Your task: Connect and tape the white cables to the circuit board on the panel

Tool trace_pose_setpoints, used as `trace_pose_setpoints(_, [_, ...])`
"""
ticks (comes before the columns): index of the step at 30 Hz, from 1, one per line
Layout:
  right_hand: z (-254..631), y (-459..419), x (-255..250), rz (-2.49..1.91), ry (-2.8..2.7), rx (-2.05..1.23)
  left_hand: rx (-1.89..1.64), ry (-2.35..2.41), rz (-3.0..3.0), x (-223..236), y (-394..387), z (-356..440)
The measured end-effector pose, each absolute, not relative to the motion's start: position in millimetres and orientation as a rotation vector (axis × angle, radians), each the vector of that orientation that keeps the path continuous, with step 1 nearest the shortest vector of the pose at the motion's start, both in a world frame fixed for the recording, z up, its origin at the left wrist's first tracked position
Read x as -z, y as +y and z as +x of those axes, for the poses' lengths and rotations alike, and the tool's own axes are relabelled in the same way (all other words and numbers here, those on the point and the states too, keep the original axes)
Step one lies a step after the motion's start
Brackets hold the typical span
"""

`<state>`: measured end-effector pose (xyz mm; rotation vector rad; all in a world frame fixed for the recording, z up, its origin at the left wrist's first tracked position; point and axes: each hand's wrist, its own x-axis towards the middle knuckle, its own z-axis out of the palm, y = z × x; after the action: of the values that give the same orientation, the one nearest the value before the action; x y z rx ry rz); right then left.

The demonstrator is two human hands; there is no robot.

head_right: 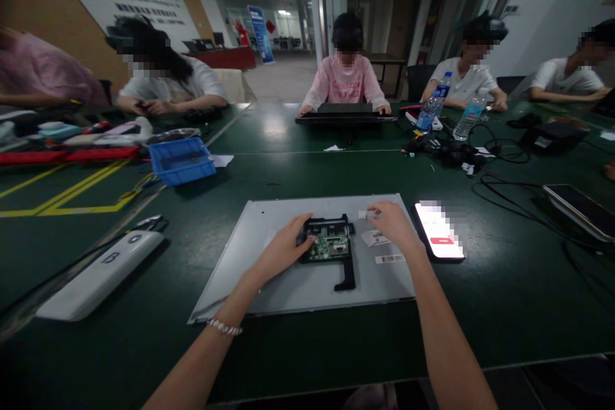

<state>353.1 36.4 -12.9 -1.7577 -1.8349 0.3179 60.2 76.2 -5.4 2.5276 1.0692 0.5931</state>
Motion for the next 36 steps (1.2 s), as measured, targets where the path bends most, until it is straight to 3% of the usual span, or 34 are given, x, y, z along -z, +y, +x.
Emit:
trace_pose_setpoints(13, [336.9,42.0,21.9,-1.818,-2.141,-0.026,-0.550,1.061,2.510,10.0,79.0,58.3])
trace_pose_setpoints(29, [337.9,43.3,21.6,-1.815,-2.148,0.074,-0.573,1.057,2.524,11.8,78.9,57.0])
trace_pose_setpoints(36, [301.2,47.5,8.1,-1.553,-2.096,0.174,-0.597,1.049,2.515,14.2,79.5,56.5])
